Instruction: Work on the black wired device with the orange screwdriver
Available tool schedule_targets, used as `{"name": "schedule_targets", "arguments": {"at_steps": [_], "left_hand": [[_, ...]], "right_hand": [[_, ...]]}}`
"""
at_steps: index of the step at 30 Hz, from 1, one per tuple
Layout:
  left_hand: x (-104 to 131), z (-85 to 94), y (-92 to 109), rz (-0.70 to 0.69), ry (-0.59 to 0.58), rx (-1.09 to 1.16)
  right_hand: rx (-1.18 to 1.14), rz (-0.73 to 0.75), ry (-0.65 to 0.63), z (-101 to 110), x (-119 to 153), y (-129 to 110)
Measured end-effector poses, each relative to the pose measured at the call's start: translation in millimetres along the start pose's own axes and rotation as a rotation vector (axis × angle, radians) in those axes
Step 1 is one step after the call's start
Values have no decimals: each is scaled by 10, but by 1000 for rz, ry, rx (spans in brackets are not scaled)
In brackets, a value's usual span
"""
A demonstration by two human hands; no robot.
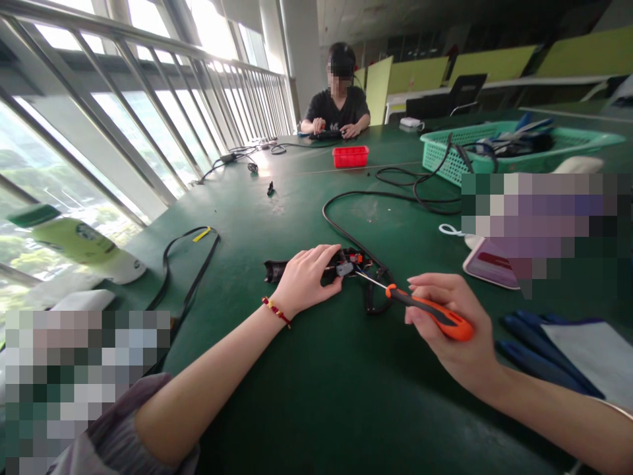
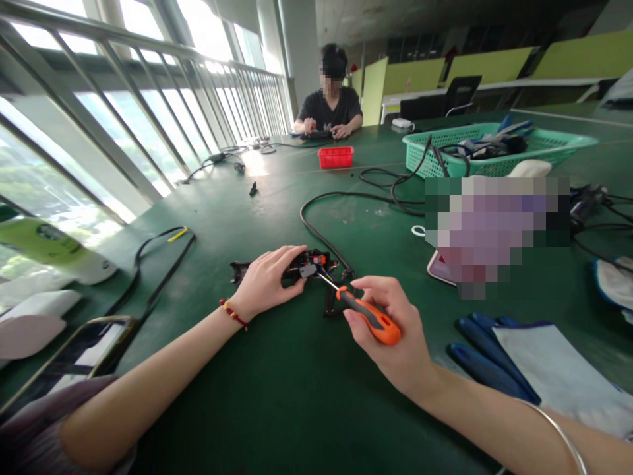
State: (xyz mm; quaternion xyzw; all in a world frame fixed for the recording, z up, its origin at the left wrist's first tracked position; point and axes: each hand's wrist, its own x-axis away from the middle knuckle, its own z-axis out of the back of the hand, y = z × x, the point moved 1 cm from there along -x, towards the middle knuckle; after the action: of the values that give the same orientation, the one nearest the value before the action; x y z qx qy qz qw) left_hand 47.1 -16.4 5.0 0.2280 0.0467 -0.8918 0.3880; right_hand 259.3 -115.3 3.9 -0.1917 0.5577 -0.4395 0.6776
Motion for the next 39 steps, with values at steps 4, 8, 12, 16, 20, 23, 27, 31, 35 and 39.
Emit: {"name": "schedule_targets", "arguments": {"at_steps": [4, 8, 12, 16, 20, 23, 27, 31, 35, 39], "left_hand": [[11, 10, 16, 15, -14, -6], [19, 11, 28, 15, -37, -41], [18, -3, 32, 34, -51, -73], [20, -8, 27, 48, -63, -74], [24, 5, 27, 52, -64, -53], [27, 8, 25, 57, -63, -36], [26, 5, 18, 59, -74, -32], [19, 13, 16, 60, -77, -30], [12, 16, 17, 61, -80, -39], [7, 5, 17, 57, -85, -49]], "right_hand": [[-32, 14, 129, -7, 28, 55], [-19, -10, 107, -12, 39, 68], [-41, -98, -49, 26, 12, 112], [-140, -52, -39, 72, -15, 211], [-87, -74, 54, 69, -5, 234], [-101, -89, 120, 53, 13, 202], [32, 71, 185, 69, 5, 164], [218, 212, 51, 108, -15, 162], [227, 171, -51, 123, -11, 206], [175, 130, 152, 97, -20, 227]]}}
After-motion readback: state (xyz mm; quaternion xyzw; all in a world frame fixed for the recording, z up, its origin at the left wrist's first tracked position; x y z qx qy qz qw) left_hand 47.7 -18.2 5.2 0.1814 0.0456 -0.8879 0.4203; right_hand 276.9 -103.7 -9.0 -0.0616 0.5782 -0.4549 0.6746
